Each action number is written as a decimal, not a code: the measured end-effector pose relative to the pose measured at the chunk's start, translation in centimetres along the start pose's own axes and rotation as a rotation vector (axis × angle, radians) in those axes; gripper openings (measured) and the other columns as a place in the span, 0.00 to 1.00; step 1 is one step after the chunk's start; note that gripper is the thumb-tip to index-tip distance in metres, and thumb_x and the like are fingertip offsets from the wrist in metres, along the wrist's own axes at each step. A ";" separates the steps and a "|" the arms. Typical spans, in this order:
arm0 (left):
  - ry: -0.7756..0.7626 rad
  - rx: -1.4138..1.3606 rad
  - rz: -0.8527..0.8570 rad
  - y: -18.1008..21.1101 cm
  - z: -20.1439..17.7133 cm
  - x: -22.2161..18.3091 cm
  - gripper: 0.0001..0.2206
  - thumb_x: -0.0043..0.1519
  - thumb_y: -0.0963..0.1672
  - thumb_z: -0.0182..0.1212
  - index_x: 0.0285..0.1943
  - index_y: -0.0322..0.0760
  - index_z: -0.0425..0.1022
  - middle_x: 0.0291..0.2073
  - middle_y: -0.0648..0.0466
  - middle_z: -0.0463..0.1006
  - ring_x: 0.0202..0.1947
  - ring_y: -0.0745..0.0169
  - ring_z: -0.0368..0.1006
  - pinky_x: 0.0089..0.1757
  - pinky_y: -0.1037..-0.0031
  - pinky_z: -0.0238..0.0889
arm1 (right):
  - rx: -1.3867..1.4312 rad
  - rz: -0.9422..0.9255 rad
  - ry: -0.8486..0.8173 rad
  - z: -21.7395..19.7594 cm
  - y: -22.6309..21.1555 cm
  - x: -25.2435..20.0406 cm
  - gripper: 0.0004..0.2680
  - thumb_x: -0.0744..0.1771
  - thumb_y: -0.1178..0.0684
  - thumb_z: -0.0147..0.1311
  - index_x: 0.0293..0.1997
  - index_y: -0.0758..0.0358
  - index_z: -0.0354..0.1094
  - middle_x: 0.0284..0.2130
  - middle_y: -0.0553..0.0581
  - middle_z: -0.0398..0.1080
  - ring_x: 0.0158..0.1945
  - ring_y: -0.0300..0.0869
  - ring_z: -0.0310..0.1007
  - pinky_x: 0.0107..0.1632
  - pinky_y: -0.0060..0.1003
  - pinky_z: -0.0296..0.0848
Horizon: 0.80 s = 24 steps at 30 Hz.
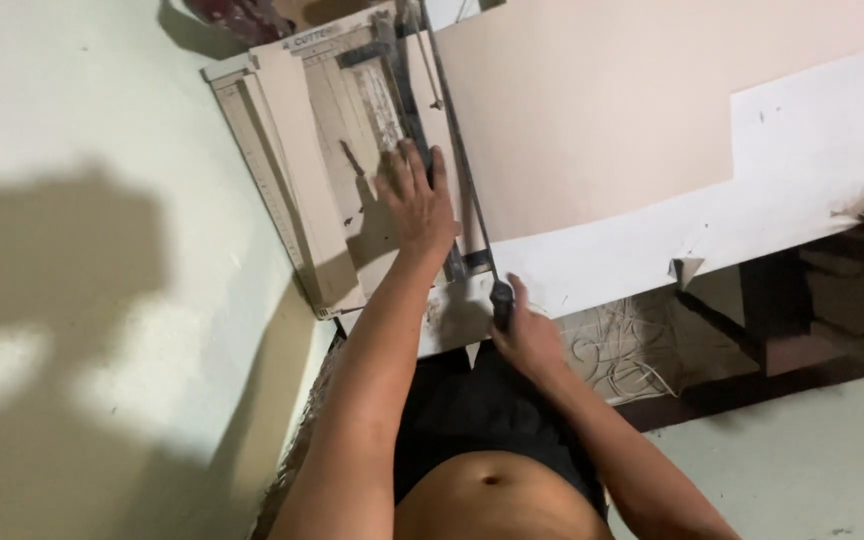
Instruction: Using a manual paper cutter to trim individual sheets of paper or cardboard.
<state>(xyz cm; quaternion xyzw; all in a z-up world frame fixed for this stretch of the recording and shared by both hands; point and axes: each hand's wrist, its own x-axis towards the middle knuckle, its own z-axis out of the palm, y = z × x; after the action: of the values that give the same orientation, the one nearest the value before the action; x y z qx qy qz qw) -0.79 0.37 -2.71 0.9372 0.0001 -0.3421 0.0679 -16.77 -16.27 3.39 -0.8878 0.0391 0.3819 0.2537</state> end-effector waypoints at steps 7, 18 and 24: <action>0.050 -0.055 0.535 -2.1 9.3 1.1 0.13 0.67 0.47 0.50 0.35 0.45 0.81 0.32 0.57 0.82 0.36 0.54 0.77 0.42 0.57 0.64 | 0.525 0.255 -0.131 -8.3 -1.0 -3.1 0.24 0.67 0.28 0.42 0.65 0.51 0.66 0.27 0.65 0.80 0.28 0.56 0.82 0.37 0.49 0.79; -0.110 0.596 0.541 -14.5 0.7 -3.2 0.07 0.59 0.40 0.59 0.37 0.47 0.81 0.40 0.54 0.77 0.35 0.54 0.75 0.34 0.60 0.66 | 1.522 0.412 0.180 -2.7 11.5 10.8 0.14 0.71 0.45 0.57 0.45 0.58 0.53 0.31 0.50 0.63 0.31 0.44 0.76 0.34 0.31 0.77; -0.009 0.117 0.369 -9.0 -4.8 -3.9 0.24 0.65 0.47 0.60 0.72 0.50 0.61 0.68 0.40 0.58 0.69 0.36 0.55 0.60 0.44 0.51 | 1.272 0.268 0.233 -1.8 6.6 10.1 0.13 0.71 0.48 0.56 0.46 0.70 0.60 0.34 0.61 0.72 0.39 0.51 0.81 0.45 0.49 0.82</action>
<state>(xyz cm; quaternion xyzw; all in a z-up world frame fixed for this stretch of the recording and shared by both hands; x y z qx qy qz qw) -1.08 10.13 2.28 0.9222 -0.1918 -0.3275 0.0746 -10.23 -21.56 -5.39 -0.5875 0.3947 0.2141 0.6732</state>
